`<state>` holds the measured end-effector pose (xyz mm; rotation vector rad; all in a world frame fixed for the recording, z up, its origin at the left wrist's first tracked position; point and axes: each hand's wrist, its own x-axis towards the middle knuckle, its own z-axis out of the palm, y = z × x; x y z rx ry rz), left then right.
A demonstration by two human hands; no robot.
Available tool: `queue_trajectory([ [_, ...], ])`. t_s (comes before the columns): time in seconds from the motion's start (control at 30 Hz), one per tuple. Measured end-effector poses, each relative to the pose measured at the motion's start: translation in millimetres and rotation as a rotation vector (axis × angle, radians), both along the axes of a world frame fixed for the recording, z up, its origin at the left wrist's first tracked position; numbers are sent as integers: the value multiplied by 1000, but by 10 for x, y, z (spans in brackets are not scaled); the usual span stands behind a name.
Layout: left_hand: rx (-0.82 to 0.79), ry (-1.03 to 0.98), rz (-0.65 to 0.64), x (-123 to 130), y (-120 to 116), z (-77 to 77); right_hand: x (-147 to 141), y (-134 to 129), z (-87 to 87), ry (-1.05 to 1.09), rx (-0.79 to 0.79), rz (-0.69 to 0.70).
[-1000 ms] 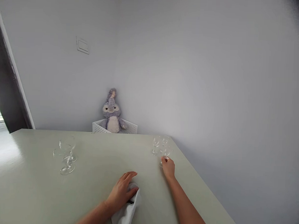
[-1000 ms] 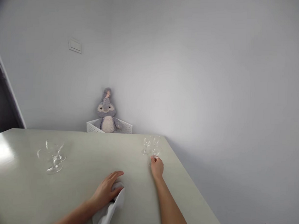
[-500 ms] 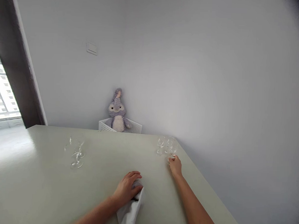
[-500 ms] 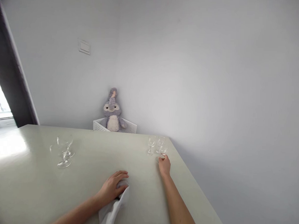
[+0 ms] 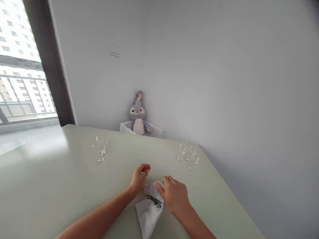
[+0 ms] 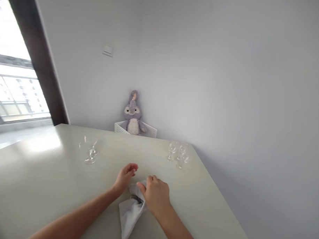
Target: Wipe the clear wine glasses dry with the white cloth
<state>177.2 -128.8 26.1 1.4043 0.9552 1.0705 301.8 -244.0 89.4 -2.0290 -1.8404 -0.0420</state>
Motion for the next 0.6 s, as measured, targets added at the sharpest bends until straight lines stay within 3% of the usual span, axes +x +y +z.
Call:
queue_trajectory([
  [0.03, -38, -32, 40, -57, -16, 65, 36, 15, -22, -26, -86, -35],
  [0.1, -96, -93, 118, -223, -57, 174, 149, 43, -129, 96, -325, 23],
  [0.17, -103, -125, 248, -450, -80, 225, 241, 59, -283, 418, -616, 200],
  [0.23, -90, -107, 457, -717, -47, 213, 267, 60, -425, 733, -763, 315],
  [0.33, -88, 13, 802, -1118, 139, 139, 203, 72, -489, 1034, -634, 399],
  [0.4, -35, 120, 921, -1326, 327, 95, 137, 109, -414, 1193, -526, 427],
  [0.53, 6, 285, 840, -1517, 684, 60, 41, 245, -184, 1540, -416, 416],
  [0.6, -16, 294, 794, -1528, 802, 50, 30, 316, -157, 1657, -346, 357],
])
